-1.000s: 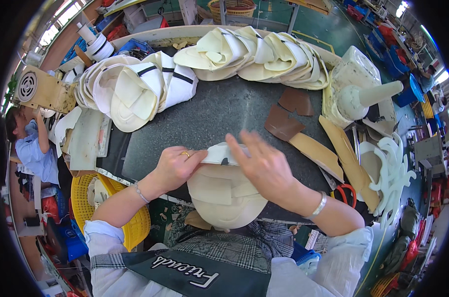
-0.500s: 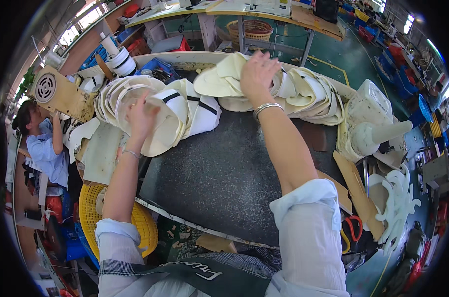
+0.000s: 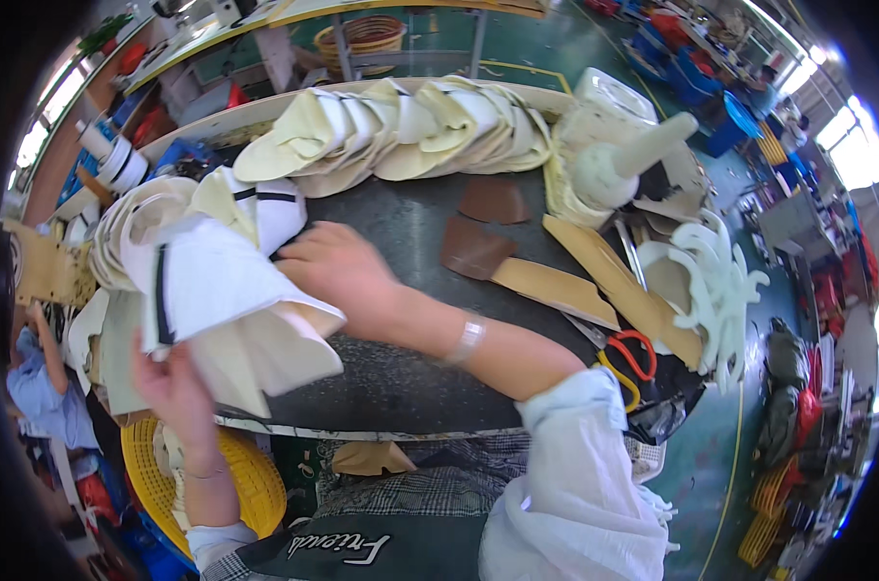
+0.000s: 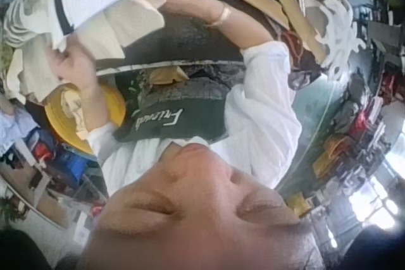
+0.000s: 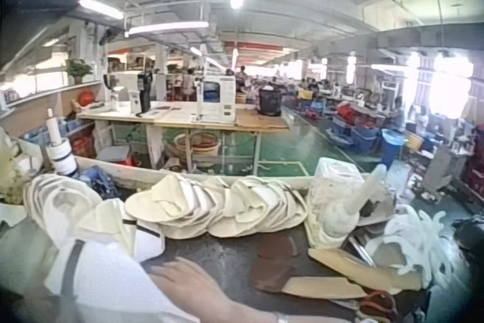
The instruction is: The person inserts foam padding into shoe uppers by hand, presses and shapes them together, and stacks the assembled shoe parts on the table.
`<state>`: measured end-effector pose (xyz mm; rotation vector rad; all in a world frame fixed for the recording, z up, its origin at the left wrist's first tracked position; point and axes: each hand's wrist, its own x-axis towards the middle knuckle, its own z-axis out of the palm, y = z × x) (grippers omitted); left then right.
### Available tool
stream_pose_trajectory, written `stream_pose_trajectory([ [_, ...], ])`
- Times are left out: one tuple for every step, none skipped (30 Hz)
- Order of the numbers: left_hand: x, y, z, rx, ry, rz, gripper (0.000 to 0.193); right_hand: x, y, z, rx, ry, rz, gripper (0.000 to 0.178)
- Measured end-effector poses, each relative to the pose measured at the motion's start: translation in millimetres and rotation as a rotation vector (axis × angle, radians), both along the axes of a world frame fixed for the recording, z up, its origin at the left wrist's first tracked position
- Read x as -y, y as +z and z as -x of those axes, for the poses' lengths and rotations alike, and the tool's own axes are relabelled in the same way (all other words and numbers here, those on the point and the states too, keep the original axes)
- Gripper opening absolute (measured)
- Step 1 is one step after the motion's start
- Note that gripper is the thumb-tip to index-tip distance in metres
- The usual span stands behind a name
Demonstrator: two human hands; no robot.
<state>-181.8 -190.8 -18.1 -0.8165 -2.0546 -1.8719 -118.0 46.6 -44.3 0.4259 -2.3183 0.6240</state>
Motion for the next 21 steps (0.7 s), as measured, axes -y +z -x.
stream_pose_trajectory([
  [-25,-3,-19,0.078,-0.025,-0.036,0.017,-17,-4,-25,-0.017,-0.09,-0.004,0.026],
  [-32,-22,-23,0.154,-0.071,-0.069,0.012,-35,5,-57,0.047,-0.152,0.07,0.021],
  [-39,-40,-22,0.202,-0.122,0.039,0.012,-49,6,-91,0.097,-0.347,0.197,0.015],
  [-47,-54,-21,0.307,-0.138,0.159,0.015,-64,14,-123,0.195,-0.493,0.293,0.013],
  [-52,-61,-23,0.304,-0.146,0.159,0.015,-81,13,-155,0.21,-0.625,0.285,0.014],
  [-58,-67,-25,0.376,-0.221,0.193,0.017,-97,16,-189,0.371,-0.742,0.286,0.014],
  [-65,-73,-27,0.448,-0.298,0.229,0.019,-106,17,-217,0.534,-0.858,0.288,0.014],
  [-68,-77,-27,0.511,-0.325,0.221,0.023,-105,12,-234,0.53,-0.873,0.29,0.014],
  [-72,-76,-30,0.507,-0.335,0.223,0.023,-104,0,-249,0.491,-0.86,0.148,0.014],
  [-77,-75,-35,0.551,-0.375,0.253,0.027,-104,-14,-260,0.455,-0.847,0.012,0.014],
  [-82,-74,-39,0.595,-0.413,0.283,0.032,-105,-27,-265,0.455,-0.858,0.02,0.014],
  [-85,-75,-44,0.592,-0.421,0.292,0.032,-106,-41,-267,0.395,-0.904,0.044,0.014],
  [-87,-77,-48,0.402,-0.391,0.288,0.036,-107,-49,-267,0.331,-0.941,0.067,0.014],
  [-90,-77,-51,0.213,-0.36,0.282,0.041,-109,-50,-265,0.267,-0.963,0.152,0.016],
  [-92,-71,-54,0.209,-0.359,0.287,0.041,-113,-49,-265,0.264,-0.962,0.158,0.016],
  [-93,-60,-57,0.111,-0.301,0.355,0.042,-116,-46,-266,0.253,-1.026,0.189,0.017],
  [-93,-52,-60,0.014,-0.242,0.421,0.042,-118,-43,-267,0.243,-1.089,0.219,0.019],
  [-94,-47,-63,0.011,-0.243,0.426,0.042,-118,-41,-265,0.223,-1.09,0.236,0.023],
  [-94,-43,-65,-0.089,-0.236,0.49,0.043,-117,-43,-266,0.221,-1.092,0.239,0.023],
  [-96,-40,-68,-0.188,-0.229,0.552,0.044,-116,-45,-267,0.296,-1.079,0.227,0.024],
  [-98,-39,-71,-0.19,-0.232,0.551,0.044,-116,-46,-268,0.372,-1.066,0.213,0.026],
])
